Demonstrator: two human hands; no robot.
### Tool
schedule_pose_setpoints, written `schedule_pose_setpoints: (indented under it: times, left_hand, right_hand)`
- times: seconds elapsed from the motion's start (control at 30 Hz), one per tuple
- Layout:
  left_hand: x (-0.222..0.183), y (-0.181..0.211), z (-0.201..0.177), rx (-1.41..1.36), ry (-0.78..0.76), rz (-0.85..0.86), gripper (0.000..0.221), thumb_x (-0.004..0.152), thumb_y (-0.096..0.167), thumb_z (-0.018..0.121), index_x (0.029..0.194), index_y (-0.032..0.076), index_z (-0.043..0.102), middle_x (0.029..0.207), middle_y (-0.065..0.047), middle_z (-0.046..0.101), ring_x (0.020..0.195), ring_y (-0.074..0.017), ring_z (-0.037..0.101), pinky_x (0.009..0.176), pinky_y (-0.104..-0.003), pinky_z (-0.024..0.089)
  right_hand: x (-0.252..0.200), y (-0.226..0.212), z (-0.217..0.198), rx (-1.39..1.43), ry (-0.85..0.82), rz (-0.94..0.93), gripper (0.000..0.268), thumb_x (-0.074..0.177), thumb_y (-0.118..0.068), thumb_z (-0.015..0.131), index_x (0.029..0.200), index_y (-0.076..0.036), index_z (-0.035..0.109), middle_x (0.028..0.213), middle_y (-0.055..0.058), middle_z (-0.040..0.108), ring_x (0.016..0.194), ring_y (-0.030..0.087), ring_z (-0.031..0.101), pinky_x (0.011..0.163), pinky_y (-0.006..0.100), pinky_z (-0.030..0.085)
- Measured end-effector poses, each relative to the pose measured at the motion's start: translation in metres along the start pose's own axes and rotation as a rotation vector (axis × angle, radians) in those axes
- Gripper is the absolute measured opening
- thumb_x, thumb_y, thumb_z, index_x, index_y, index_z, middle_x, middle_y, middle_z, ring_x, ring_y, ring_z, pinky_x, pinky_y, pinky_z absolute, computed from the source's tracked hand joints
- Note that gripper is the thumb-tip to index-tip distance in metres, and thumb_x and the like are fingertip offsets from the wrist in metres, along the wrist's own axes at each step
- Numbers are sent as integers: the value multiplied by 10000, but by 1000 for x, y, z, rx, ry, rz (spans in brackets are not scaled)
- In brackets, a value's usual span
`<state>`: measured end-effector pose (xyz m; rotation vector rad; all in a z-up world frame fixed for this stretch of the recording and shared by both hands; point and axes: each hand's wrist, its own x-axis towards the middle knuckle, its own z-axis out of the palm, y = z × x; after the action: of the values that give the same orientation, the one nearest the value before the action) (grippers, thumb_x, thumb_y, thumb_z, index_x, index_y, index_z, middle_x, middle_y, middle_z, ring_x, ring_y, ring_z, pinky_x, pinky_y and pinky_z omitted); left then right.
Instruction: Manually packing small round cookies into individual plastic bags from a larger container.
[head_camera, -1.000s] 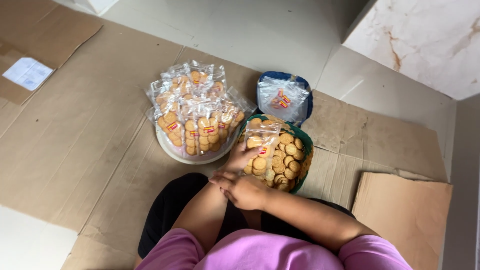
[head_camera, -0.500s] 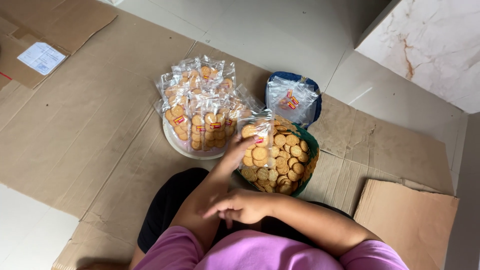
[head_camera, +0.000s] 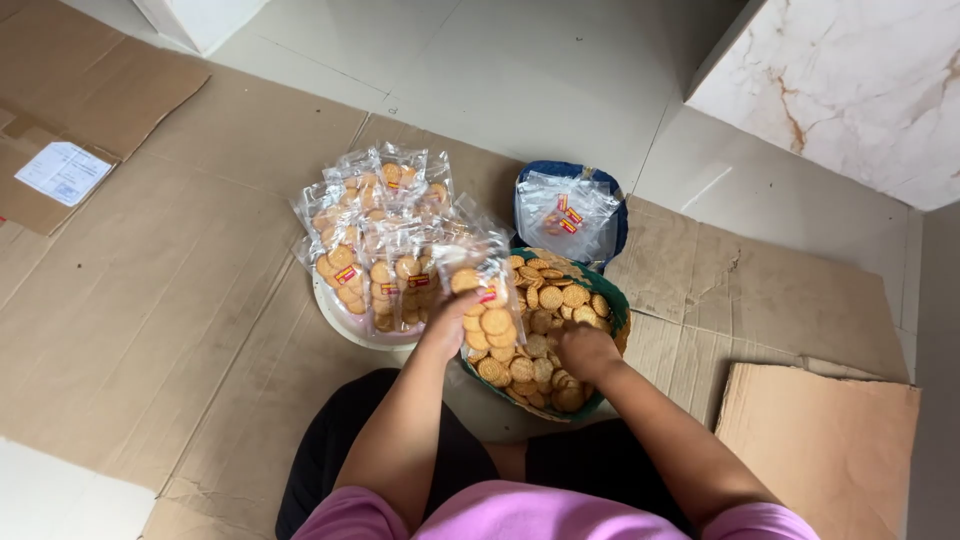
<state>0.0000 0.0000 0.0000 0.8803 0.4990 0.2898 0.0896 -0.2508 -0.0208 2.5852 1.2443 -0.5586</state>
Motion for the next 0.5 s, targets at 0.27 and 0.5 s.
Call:
schedule_pose_setpoints:
  times: [0.27,0.5]
  left_hand:
    - [-28,5,4,272,-316,-191,443,671,132,862,1094,95,736,938,-41,702,887,-180,679,788,-356,561]
    - [-30,2,5,314,-355,-171,435,707,155,871,1116,110,729,953,-14,697,889,-148,664,814,-330,549]
  right_hand:
    - [17,-48,75,-75,223,63,399,901,-346,608,1236,-135,660,1362,107,490,1285,333,464,956,427,515]
    - [6,-46,59,-17,206,26,494,911,-374,601,1345,-138,605,1442,161,424,1430,398,319,1070,489,418]
